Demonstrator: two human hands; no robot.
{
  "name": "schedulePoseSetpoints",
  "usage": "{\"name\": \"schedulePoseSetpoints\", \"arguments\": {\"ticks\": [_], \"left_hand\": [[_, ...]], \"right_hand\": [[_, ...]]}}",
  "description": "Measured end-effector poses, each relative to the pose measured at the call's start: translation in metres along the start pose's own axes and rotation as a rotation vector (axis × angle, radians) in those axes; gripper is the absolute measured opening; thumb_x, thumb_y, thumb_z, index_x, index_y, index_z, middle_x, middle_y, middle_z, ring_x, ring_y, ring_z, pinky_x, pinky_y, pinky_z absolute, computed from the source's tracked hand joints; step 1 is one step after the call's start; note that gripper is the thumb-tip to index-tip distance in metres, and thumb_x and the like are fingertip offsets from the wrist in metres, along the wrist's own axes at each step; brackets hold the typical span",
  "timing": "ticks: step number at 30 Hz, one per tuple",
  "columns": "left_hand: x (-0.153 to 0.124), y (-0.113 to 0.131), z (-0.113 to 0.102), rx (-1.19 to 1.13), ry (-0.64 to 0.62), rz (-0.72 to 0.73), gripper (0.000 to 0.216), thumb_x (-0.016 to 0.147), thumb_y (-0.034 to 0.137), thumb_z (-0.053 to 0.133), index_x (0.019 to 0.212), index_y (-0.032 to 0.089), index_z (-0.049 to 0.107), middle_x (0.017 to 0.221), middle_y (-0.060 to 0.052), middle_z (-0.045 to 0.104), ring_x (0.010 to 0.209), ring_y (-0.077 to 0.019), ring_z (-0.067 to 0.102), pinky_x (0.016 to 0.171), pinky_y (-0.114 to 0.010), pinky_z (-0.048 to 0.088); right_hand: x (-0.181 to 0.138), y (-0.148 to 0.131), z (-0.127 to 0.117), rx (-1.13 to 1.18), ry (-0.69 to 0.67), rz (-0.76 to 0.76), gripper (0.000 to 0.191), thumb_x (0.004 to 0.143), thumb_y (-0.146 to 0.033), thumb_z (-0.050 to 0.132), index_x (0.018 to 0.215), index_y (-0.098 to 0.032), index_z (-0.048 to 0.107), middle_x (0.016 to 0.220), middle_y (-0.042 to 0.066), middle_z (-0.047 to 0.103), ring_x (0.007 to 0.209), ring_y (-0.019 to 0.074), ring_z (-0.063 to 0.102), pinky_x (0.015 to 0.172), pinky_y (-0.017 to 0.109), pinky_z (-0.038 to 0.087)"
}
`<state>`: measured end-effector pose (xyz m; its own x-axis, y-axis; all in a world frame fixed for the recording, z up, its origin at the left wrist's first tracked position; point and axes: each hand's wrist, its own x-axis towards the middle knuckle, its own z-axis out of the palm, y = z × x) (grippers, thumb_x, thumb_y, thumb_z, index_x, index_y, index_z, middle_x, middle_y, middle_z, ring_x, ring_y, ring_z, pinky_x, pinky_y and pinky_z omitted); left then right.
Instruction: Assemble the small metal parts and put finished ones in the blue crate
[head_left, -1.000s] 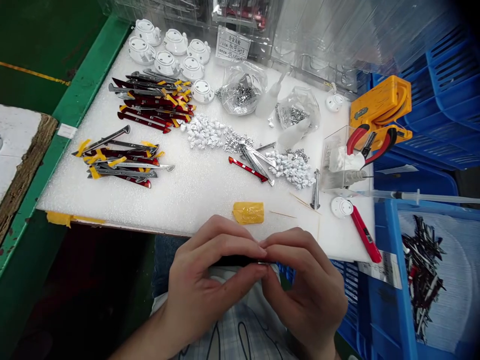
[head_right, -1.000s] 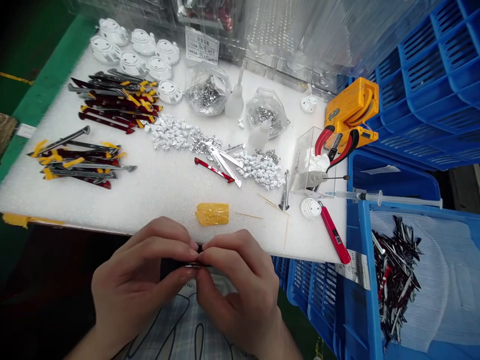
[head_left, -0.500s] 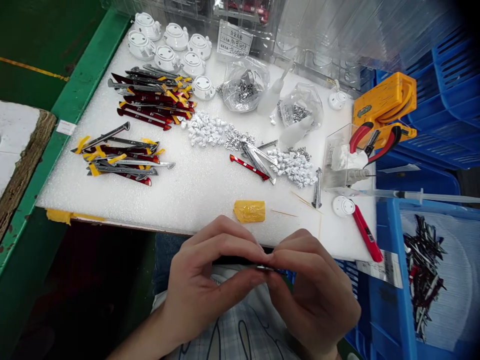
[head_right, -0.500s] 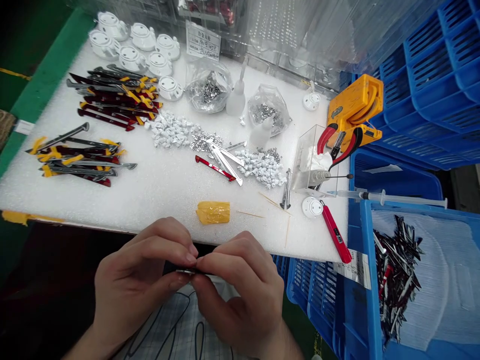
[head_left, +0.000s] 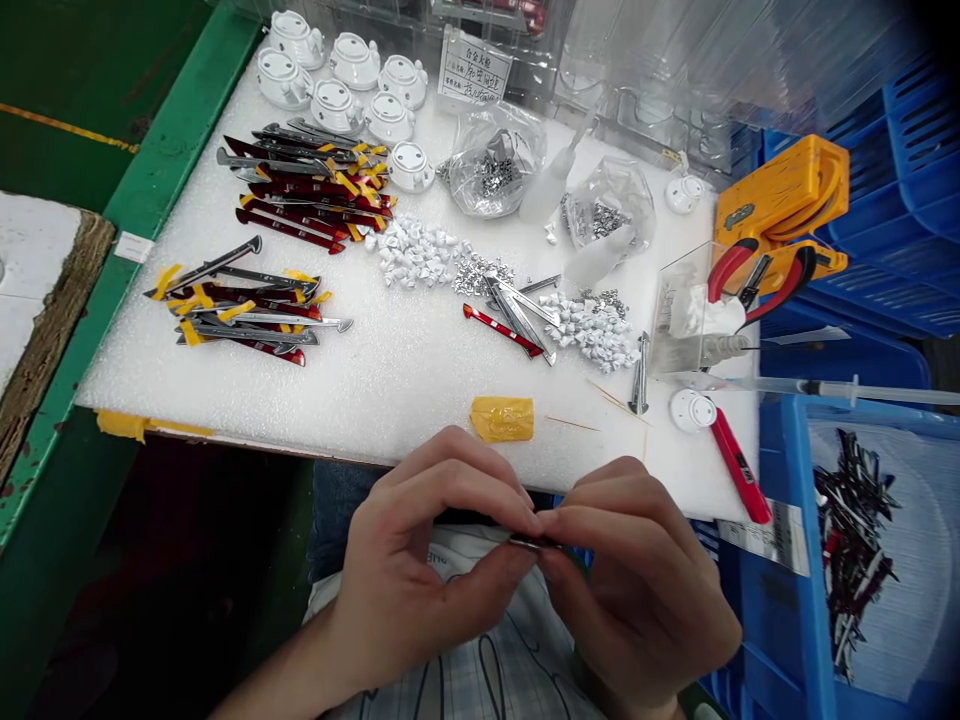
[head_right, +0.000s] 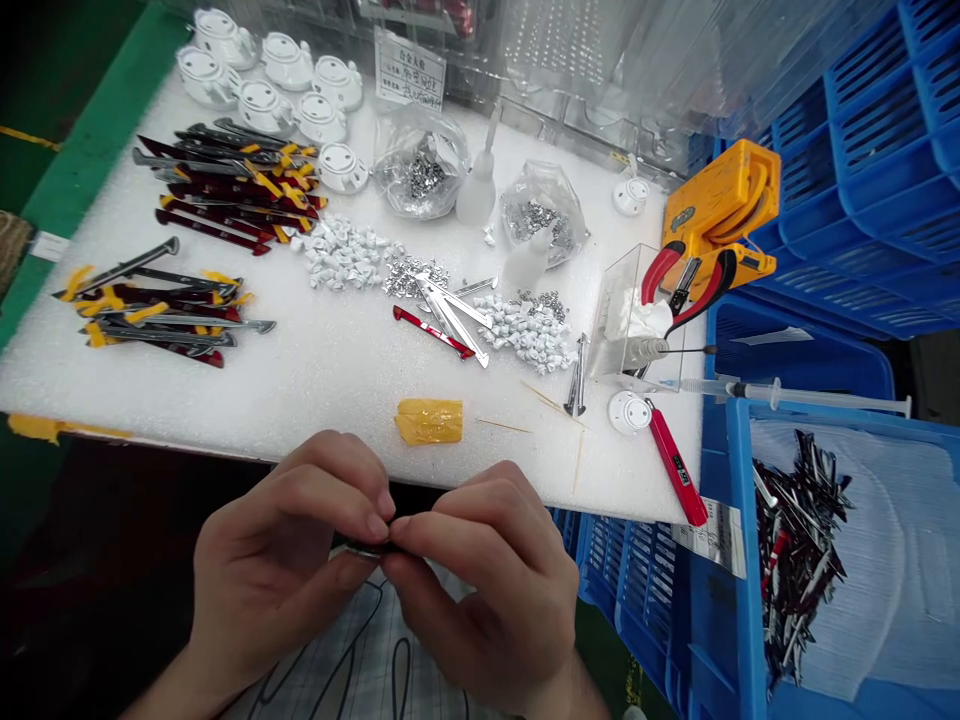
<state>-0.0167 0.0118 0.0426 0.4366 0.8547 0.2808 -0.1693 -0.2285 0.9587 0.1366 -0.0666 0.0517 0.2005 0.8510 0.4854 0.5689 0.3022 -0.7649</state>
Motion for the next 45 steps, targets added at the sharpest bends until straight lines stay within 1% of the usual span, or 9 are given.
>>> {"name": "schedulePoseSetpoints", "arguments": {"ticks": [6, 13, 18, 23, 29, 32, 36, 40, 45], "left_hand": [[0.0, 0.001, 0.002, 0.014, 0.023, 0.03, 0.022, 0.096, 0.007, 0.08, 0.09, 0.026, 0.072, 0.081, 0.002, 0.073, 0.069, -0.0144, 0.067, 0.06, -0.026, 0.059], [0.0, -0.003, 0.006, -0.049, 0.038, 0.069, 0.024, 0.087, 0.001, 0.076, 0.09, 0.024, 0.068, 0.082, 0.004, 0.063, 0.071, -0.0122, 0.063, 0.061, -0.023, 0.054], [0.001, -0.003, 0.004, -0.044, 0.021, 0.045, 0.021, 0.092, 0.005, 0.081, 0.09, 0.024, 0.071, 0.08, 0.004, 0.065, 0.07, -0.0127, 0.062, 0.06, -0.022, 0.053], [0.001, -0.004, 0.002, -0.07, 0.014, 0.012, 0.018, 0.097, 0.01, 0.085, 0.091, 0.024, 0.076, 0.081, 0.003, 0.069, 0.071, -0.0129, 0.064, 0.061, -0.022, 0.054], [0.001, -0.001, 0.004, -0.104, 0.036, -0.044, 0.023, 0.086, 0.002, 0.077, 0.083, 0.024, 0.071, 0.077, 0.004, 0.069, 0.07, -0.0118, 0.066, 0.062, -0.02, 0.055], [-0.002, -0.003, 0.001, -0.176, 0.039, -0.138, 0.027, 0.083, -0.003, 0.07, 0.082, 0.024, 0.07, 0.081, 0.003, 0.075, 0.065, -0.0108, 0.069, 0.06, -0.02, 0.057], [-0.009, -0.013, -0.01, -0.284, 0.05, -0.304, 0.028, 0.089, -0.003, 0.068, 0.086, 0.024, 0.073, 0.084, 0.004, 0.079, 0.053, -0.0079, 0.068, 0.051, -0.018, 0.056], [-0.013, -0.024, -0.016, -0.251, 0.12, -0.328, 0.022, 0.088, 0.002, 0.074, 0.085, 0.024, 0.076, 0.079, 0.003, 0.078, 0.051, -0.0087, 0.063, 0.045, -0.016, 0.051], [-0.015, -0.031, -0.009, -0.216, 0.148, -0.368, 0.02, 0.087, 0.005, 0.074, 0.084, 0.024, 0.076, 0.076, 0.003, 0.077, 0.05, -0.0072, 0.053, 0.044, -0.016, 0.044]], "right_hand": [[0.001, -0.001, 0.001, -0.018, -0.002, -0.019, 0.013, 0.105, -0.007, 0.073, 0.105, -0.02, 0.076, 0.083, 0.001, 0.073, 0.069, 0.0144, 0.063, 0.055, 0.03, 0.054], [0.003, -0.002, 0.003, -0.025, -0.002, -0.059, 0.019, 0.099, 0.002, 0.07, 0.1, -0.016, 0.076, 0.083, 0.0, 0.069, 0.068, 0.0132, 0.06, 0.054, 0.03, 0.052], [0.001, -0.003, 0.002, -0.029, 0.022, -0.047, 0.021, 0.099, 0.003, 0.07, 0.103, -0.016, 0.077, 0.085, 0.001, 0.069, 0.071, 0.0145, 0.061, 0.055, 0.032, 0.052], [0.001, -0.002, 0.001, -0.036, 0.022, -0.053, 0.016, 0.102, 0.001, 0.071, 0.1, -0.014, 0.077, 0.087, 0.0, 0.068, 0.072, 0.0122, 0.06, 0.055, 0.03, 0.052], [-0.002, 0.0, 0.002, -0.029, -0.026, -0.049, 0.013, 0.106, -0.004, 0.072, 0.101, -0.015, 0.077, 0.086, -0.001, 0.068, 0.073, 0.0115, 0.06, 0.057, 0.029, 0.053], [-0.008, 0.011, -0.006, -0.077, -0.016, -0.022, 0.012, 0.106, -0.007, 0.074, 0.107, -0.018, 0.079, 0.088, 0.0, 0.071, 0.076, 0.0144, 0.063, 0.06, 0.031, 0.054], [-0.017, 0.038, -0.025, -0.286, 0.054, 0.064, 0.017, 0.104, -0.008, 0.079, 0.112, -0.023, 0.081, 0.095, 0.0, 0.073, 0.083, 0.0157, 0.067, 0.069, 0.031, 0.057], [-0.018, 0.06, -0.032, -0.483, 0.014, 0.076, 0.012, 0.108, -0.013, 0.078, 0.111, -0.024, 0.08, 0.098, 0.001, 0.073, 0.085, 0.016, 0.07, 0.073, 0.031, 0.059], [-0.013, 0.073, -0.028, -0.569, -0.044, 0.032, 0.011, 0.109, -0.015, 0.077, 0.113, -0.024, 0.081, 0.097, 0.002, 0.072, 0.088, 0.0188, 0.072, 0.077, 0.032, 0.061]]}}
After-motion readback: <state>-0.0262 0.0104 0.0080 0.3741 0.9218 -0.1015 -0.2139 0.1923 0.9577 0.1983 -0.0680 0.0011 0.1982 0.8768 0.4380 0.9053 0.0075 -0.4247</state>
